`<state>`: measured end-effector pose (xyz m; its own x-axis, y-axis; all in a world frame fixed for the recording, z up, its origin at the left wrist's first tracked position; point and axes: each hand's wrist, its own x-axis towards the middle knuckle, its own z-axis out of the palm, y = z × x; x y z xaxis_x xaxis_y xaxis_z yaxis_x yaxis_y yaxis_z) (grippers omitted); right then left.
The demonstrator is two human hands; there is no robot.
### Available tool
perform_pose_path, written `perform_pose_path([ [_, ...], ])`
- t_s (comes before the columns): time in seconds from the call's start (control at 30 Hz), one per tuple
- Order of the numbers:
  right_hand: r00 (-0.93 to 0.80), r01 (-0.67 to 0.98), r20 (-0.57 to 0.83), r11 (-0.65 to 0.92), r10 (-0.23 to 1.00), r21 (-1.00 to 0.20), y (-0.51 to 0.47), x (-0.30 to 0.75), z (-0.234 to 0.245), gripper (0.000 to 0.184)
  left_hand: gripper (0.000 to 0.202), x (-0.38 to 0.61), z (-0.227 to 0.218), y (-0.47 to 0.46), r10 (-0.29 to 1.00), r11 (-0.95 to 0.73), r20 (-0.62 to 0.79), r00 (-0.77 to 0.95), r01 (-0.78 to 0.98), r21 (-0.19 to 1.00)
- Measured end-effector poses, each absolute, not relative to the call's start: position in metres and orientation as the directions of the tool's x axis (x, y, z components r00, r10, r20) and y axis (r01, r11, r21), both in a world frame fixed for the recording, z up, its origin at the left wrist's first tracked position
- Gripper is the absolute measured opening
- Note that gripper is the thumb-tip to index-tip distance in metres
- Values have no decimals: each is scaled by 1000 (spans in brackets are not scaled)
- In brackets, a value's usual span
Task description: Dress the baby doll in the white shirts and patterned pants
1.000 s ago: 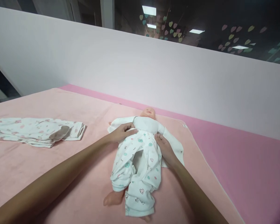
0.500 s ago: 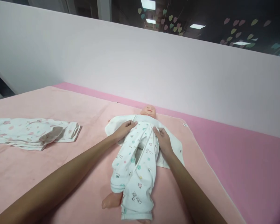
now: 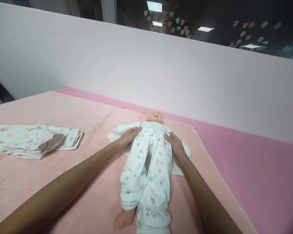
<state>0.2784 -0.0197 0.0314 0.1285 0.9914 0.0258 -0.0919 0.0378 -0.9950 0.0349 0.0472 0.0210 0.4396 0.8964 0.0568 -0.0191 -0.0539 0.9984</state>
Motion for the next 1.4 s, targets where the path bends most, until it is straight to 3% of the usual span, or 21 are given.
perform_pose_path([
  [0.13,45,360,208,178,977,-916,-13,278,53,38,47,34,51,58,794,-338,202,574,141,930],
  [0.2,10,461,286,250,958,-851,-2,273,61,37,43,41,60,65,786,-424,275,553,160,892],
  [0.33,174,416,287,194,942,-889,18,270,47,40,42,54,45,74,906,-280,225,357,108,954],
  [0.47,379,358,200,56,904,-932,5,270,12,45,48,54,13,70,950,-142,103,294,117,983],
  [0.6,369,18,17,11,929,-1000,-10,262,-2,43,47,53,2,63,954,5,4,300,-30,1000],
  [0.67,316,-51,-6,10,949,-999,-9,262,4,39,50,54,5,62,937,129,-84,338,-111,986],
  [0.77,302,78,4,-21,953,-997,-3,271,22,33,50,51,14,63,915,227,-168,368,-123,966],
  [0.87,369,218,62,-21,927,-976,-17,276,47,24,42,38,22,56,972,43,-44,231,10,999],
  [0.93,368,441,259,78,893,-894,-45,268,64,24,39,22,27,38,980,-130,106,171,136,982],
  [0.97,288,591,398,165,871,-790,-65,260,71,23,37,12,28,23,968,-202,166,187,192,960],
  [1.03,32,729,517,334,855,-598,-111,241,79,17,32,-12,27,-18,930,-319,241,278,283,904],
  [1.13,-372,763,446,542,814,-353,-176,213,73,15,23,-47,17,-91,896,-377,219,386,404,833],
  [1.2,-493,751,344,590,799,-296,-204,200,58,17,22,-63,9,-131,898,-378,176,403,504,777],
  [1.27,-495,764,305,575,814,-293,-216,190,40,19,23,-71,3,-156,894,-402,167,416,578,710],
  [1.4,-293,860,409,425,864,-283,-215,178,13,22,21,-63,1,-163,859,-492,223,461,624,607],
])
